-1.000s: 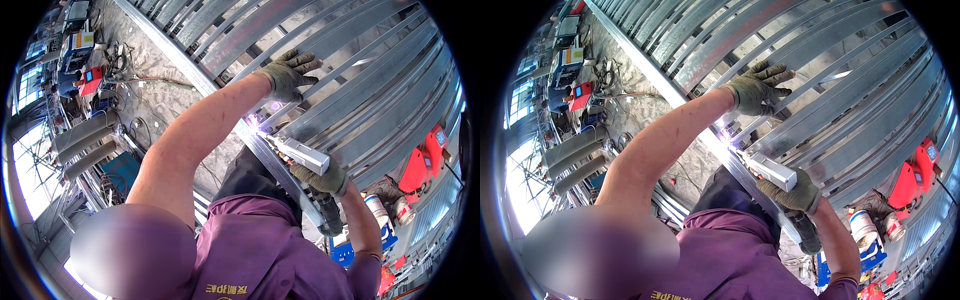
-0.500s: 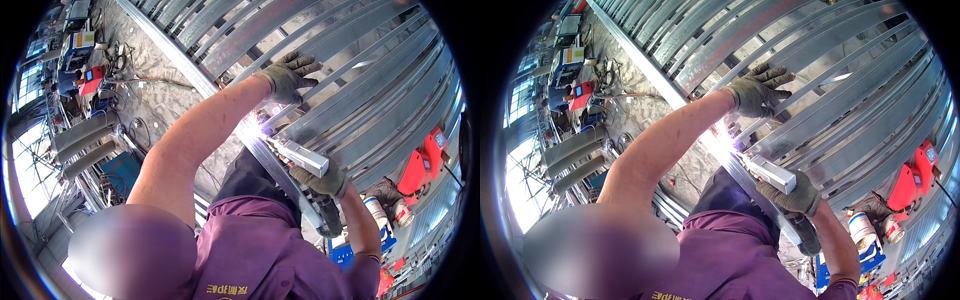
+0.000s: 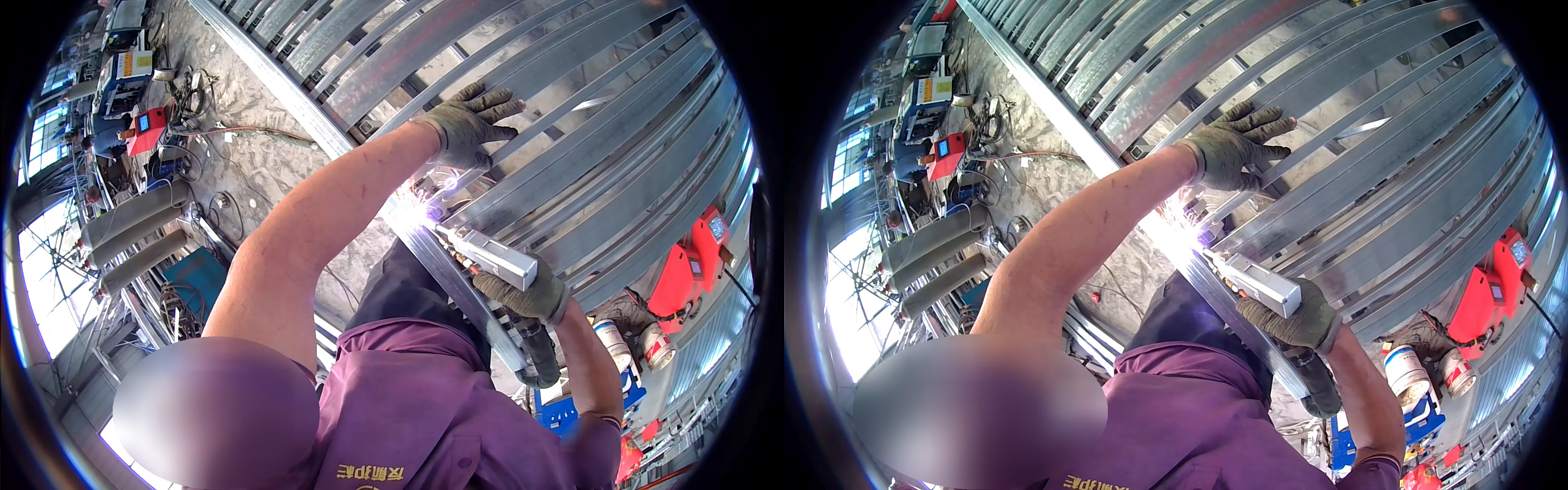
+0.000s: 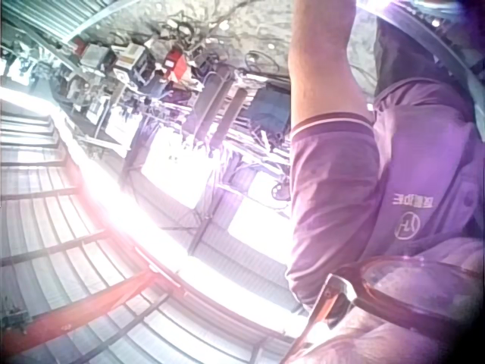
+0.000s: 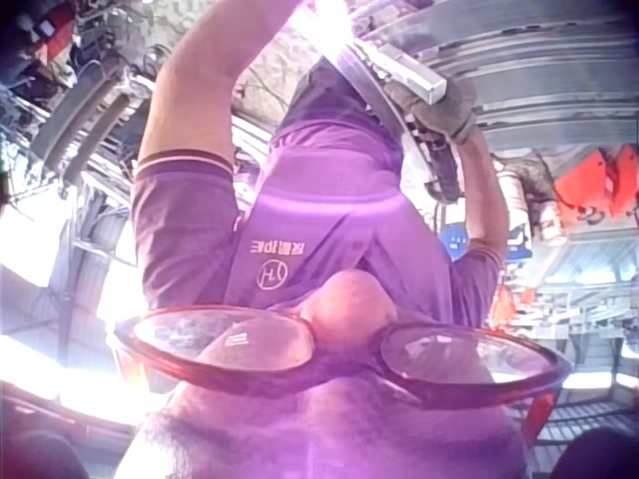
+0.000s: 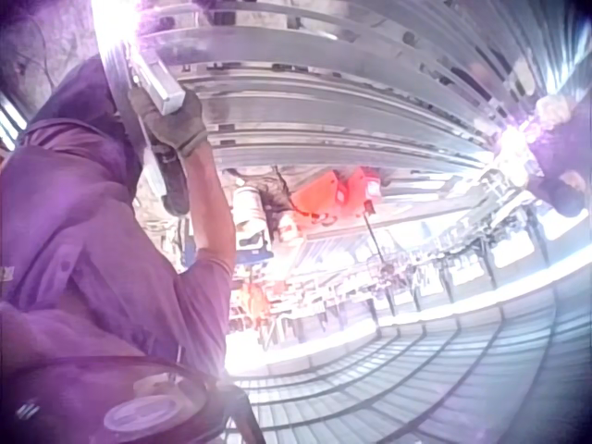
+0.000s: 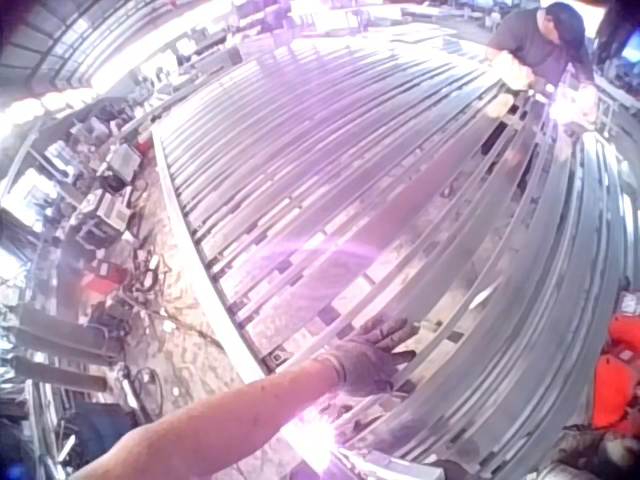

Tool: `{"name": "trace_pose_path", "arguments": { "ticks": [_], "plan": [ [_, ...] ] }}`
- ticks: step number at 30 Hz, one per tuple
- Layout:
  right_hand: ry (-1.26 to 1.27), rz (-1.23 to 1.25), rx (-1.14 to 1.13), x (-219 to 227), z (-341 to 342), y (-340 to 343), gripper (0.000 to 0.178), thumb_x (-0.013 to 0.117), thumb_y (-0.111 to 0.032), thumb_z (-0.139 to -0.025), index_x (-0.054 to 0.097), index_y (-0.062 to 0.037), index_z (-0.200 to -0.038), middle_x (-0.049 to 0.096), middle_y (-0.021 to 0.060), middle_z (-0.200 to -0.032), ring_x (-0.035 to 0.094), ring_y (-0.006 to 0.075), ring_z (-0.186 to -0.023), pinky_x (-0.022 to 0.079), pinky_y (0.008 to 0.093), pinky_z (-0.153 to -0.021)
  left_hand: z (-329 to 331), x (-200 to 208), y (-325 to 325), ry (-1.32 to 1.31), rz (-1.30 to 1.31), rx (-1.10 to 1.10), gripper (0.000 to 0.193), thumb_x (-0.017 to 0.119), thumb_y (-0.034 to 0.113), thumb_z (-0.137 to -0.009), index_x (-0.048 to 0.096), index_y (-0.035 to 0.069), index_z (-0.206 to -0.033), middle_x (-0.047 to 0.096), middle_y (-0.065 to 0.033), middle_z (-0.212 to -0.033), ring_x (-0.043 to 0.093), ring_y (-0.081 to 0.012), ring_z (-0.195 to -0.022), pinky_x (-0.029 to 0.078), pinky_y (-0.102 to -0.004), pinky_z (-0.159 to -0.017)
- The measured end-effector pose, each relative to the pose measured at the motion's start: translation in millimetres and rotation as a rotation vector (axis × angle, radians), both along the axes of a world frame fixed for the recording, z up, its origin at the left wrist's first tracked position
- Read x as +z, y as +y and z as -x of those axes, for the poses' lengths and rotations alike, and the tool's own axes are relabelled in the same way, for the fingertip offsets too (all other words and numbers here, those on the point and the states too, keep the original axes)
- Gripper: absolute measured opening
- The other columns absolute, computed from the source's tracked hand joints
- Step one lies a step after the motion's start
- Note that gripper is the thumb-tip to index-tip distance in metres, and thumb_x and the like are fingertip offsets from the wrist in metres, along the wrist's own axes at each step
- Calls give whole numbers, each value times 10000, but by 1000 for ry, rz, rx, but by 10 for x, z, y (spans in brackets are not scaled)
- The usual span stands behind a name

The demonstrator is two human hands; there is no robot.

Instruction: The person welds metal bars onto a large metal frame using a handheld welding tool. They repeatedly position the tool at joints, create welds with visible sparks, and move along the frame to join multiple sections.

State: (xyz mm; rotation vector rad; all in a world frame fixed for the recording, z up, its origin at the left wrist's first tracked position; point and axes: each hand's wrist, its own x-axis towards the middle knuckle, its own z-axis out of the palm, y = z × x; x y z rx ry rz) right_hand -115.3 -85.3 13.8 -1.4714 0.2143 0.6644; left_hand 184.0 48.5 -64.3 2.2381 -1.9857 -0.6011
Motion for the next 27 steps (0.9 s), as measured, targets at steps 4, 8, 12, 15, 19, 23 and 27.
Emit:
{"name": "trace_pose_path", "arguments": {
  "ticks": [4,8,12,15,19,23,27],
  "plan": [
    [18,-14,-13,-13,33,-14,458,912,-165,-956,757,-37,-1368,837,106,-1246,792,148,-1114,659,323,-931,-6,26,-3,11,-7,3,648,678,558,-1039,610,281,-1621,175,-60,-1889,109,-288,-1749,57,-547,-1412],
    [66,-40,-29,44,-6,-19,398,905,-132,-962,786,-49,-1332,841,95,-1236,794,151,-1118,660,330,-945,2,11,-10,-3,-9,6,652,655,577,-1048,603,282,-1628,180,-60,-1888,108,-287,-1749,53,-545,-1414],
    [110,-53,-16,11,25,-30,498,937,-178,-930,760,-45,-1376,834,101,-1262,799,165,-1114,665,328,-960,-7,40,-18,-10,-28,-5,666,640,600,-1052,596,280,-1634,172,-59,-1889,98,-285,-1751,45,-542,-1415],
    [37,5,-6,5,41,-25,471,924,-206,-947,772,-52,-1366,840,122,-1233,808,182,-1103,662,339,-947,0,40,-16,1,-42,4,675,649,606,-1049,595,275,-1635,160,-56,-1892,90,-283,-1751,43,-542,-1415],
    [61,110,27,211,-30,-21,422,900,-256,-975,791,-50,-1326,849,145,-1170,820,202,-1059,648,355,-894,-1,39,-15,25,-56,-1,678,665,585,-1050,582,273,-1646,153,-51,-1894,84,-283,-1752,37,-541,-1416],
    [42,153,-61,243,123,57,410,908,-261,-972,798,-28,-1291,848,167,-1116,826,213,-1001,630,351,-838,-22,92,-24,-4,-88,-10,678,669,549,-1055,552,286,-1669,129,-39,-1899,52,-277,-1755,19,-532,-1417],
    [-141,188,-200,328,432,174,406,923,-219,-953,799,-14,-1280,844,177,-1063,830,235,-985,638,353,-826,4,180,-44,-1,-135,-7,692,675,546,-1053,532,297,-1682,104,-40,-1903,12,-271,-1758,6,-527,-1418]
  ]
}}
